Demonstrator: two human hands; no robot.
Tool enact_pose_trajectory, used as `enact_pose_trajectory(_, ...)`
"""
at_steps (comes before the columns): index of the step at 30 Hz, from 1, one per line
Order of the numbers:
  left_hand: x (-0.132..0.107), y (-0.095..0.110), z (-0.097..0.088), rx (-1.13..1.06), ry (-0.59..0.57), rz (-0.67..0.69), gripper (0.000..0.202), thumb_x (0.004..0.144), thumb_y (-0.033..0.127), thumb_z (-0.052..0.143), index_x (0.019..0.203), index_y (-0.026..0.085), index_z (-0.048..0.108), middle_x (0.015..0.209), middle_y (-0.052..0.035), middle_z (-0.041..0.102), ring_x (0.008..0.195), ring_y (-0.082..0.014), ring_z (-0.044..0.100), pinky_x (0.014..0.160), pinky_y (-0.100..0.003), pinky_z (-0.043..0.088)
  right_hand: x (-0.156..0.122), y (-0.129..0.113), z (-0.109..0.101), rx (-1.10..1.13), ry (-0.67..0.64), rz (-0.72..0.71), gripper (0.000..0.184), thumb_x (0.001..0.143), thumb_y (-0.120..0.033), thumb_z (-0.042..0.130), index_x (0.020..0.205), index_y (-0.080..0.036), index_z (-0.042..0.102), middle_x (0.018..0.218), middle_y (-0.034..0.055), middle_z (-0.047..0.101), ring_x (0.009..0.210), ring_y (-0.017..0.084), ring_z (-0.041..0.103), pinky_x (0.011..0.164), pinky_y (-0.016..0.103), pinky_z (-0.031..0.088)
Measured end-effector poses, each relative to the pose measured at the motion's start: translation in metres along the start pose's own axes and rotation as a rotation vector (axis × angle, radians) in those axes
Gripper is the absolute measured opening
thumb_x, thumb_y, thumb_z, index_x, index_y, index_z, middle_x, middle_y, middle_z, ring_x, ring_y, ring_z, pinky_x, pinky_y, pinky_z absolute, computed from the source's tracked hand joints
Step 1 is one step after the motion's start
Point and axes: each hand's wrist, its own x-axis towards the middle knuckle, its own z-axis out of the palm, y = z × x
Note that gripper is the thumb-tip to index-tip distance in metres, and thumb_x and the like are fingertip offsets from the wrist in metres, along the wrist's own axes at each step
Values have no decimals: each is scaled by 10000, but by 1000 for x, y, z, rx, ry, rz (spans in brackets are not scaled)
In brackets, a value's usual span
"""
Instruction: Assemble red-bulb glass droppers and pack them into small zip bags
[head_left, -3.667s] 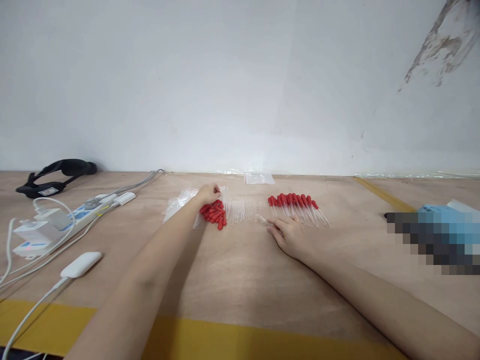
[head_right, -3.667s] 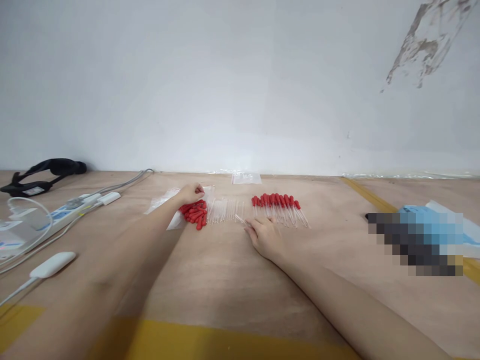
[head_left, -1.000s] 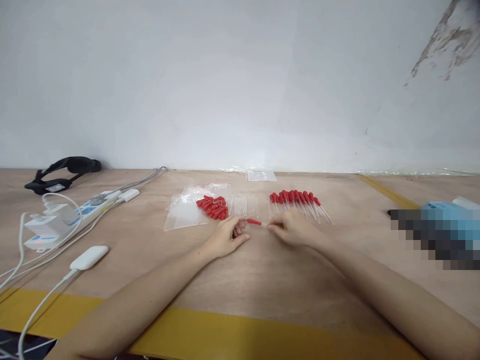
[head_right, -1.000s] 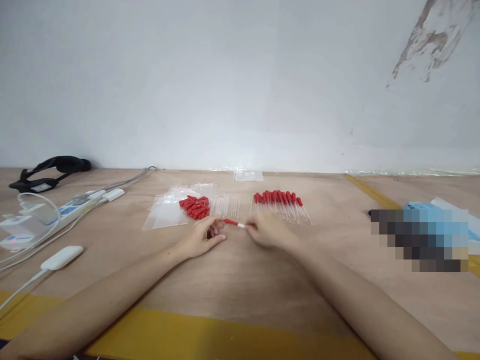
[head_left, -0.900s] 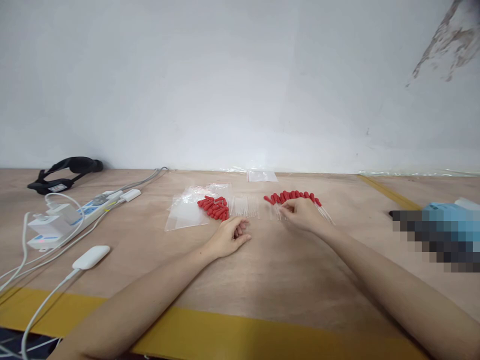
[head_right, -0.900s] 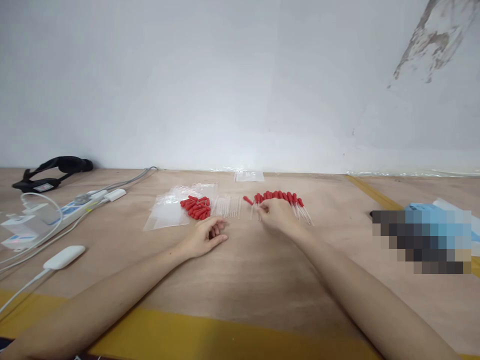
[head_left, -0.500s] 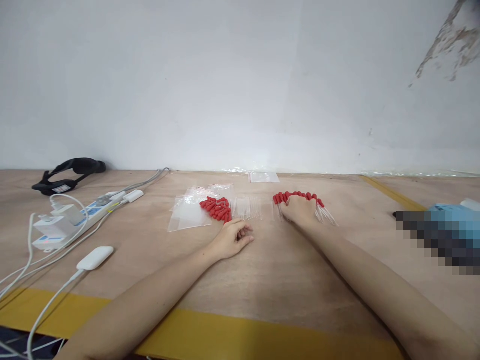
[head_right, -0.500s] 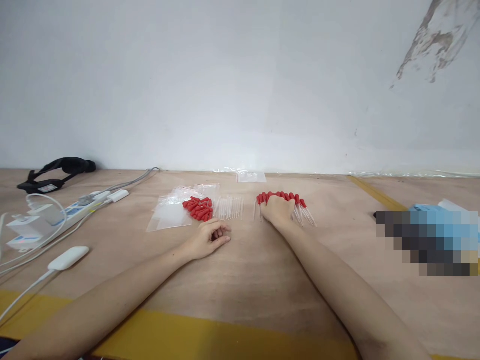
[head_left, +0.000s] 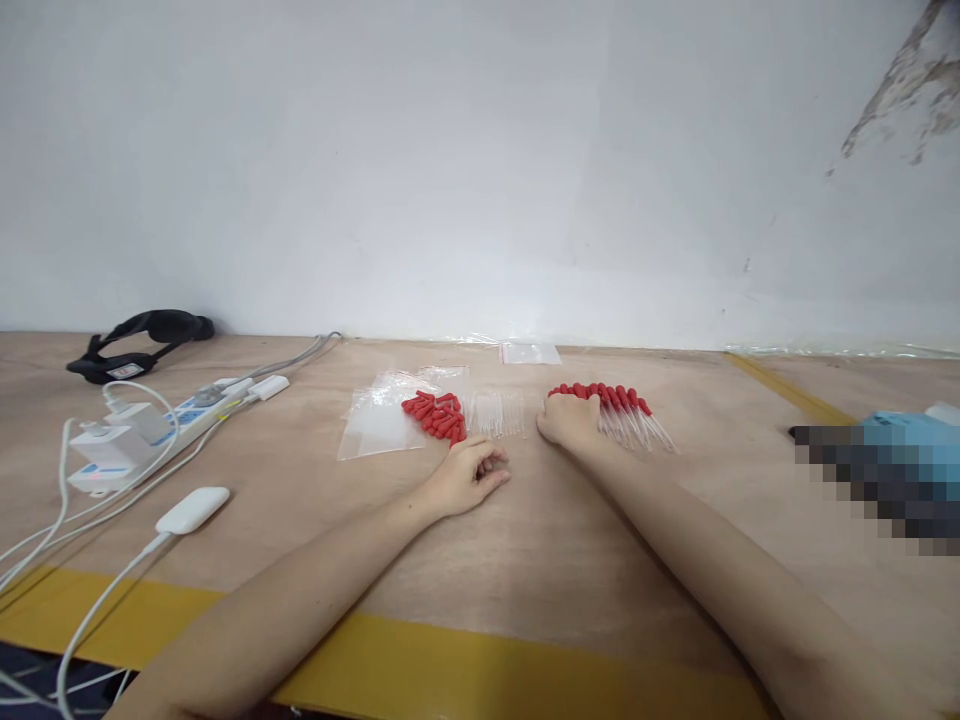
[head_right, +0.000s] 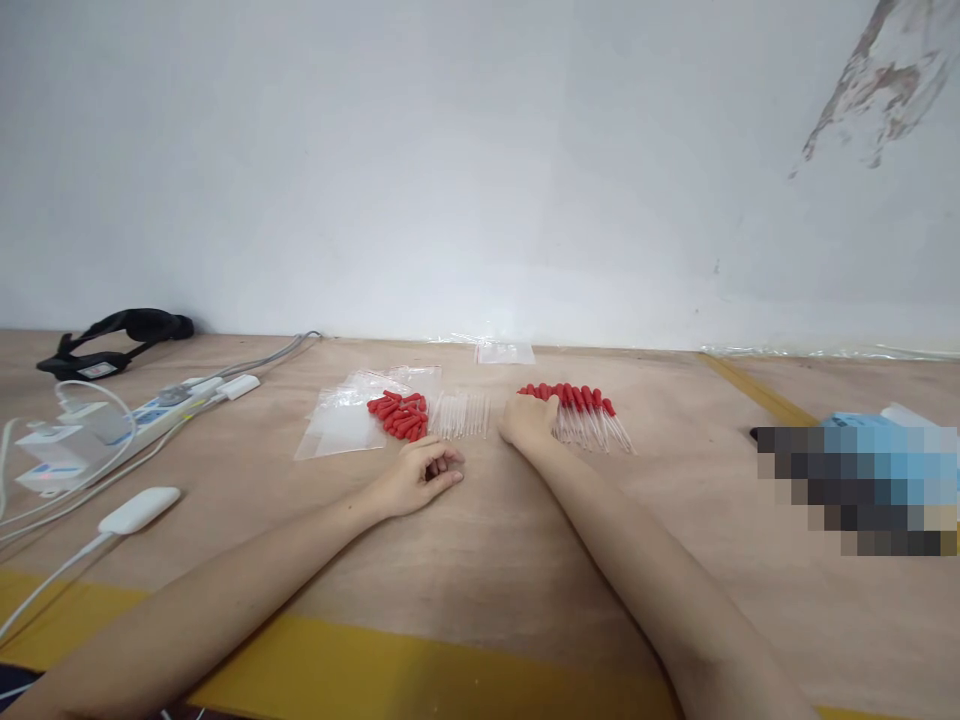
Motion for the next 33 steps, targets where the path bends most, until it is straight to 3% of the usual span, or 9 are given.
enact_pose_trajectory(5,-3,6,-1,8,20,17,135,777,261,532,849,162,588,778,-27,533,632,-107,502,598,-228,423,2,-8,1,-4,6,-36,191,746,-172,460,747,-121,644,784,160,642,745,250,582,716,378,238)
enact_pose_trajectory(8,0,6,-11,78,117,17,160,798,285,501,727,157,567,777,-39,530,697,-134,509,656,-254,424,-9,-6,-2,-10,82,-74,214,772,-156,420,809,-99,623,834,181,634,769,258,570,716,378,225)
enact_pose_trajectory(11,12,-9,-35,184,229,-42,231,824,291,444,661,161,542,769,-51,532,762,-164,510,724,-285,418,-27,6,-4,1,197,-152,257,831,-184,347,904,-71,565,851,182,625,768,253,555,718,368,221)
enact_pose_trajectory(14,31,-41,-66,335,244,-139,164,807,221,424,836,176,579,848,-56,557,857,-194,506,801,-322,399,-45,23,-2,98,348,-324,260,877,-234,303,881,-105,529,761,108,632,696,200,550,740,347,221)
enact_pose_trajectory(17,52,-77,-92,472,79,-229,219,755,148,427,870,172,612,935,-82,557,929,-226,500,864,-342,363,-56,35,5,203,441,-428,220,879,-237,333,914,-134,523,812,76,644,743,176,556,799,340,208)
enact_pose_trajectory(22,76,-114,-111,447,-102,-275,127,637,149,534,663,180,654,785,-59,600,739,-200,543,730,-280,398,-62,40,17,281,447,-459,242,865,-223,369,1035,-142,521,933,95,647,819,179,568,827,344,211)
enact_pose_trajectory(28,86,-124,-109,373,-227,-306,39,539,198,612,562,212,640,600,3,607,605,-151,526,595,-211,379,-62,39,18,268,403,-421,261,873,-242,363,1048,-173,544,931,82,646,824,180,564,808,346,230)
enact_pose_trajectory(33,84,-120,-111,325,-163,-316,43,542,231,632,555,198,607,605,1,619,589,-151,527,572,-221,381,-64,38,14,257,391,-435,246,877,-232,359,948,-196,592,842,50,640,782,160,557,783,333,225)
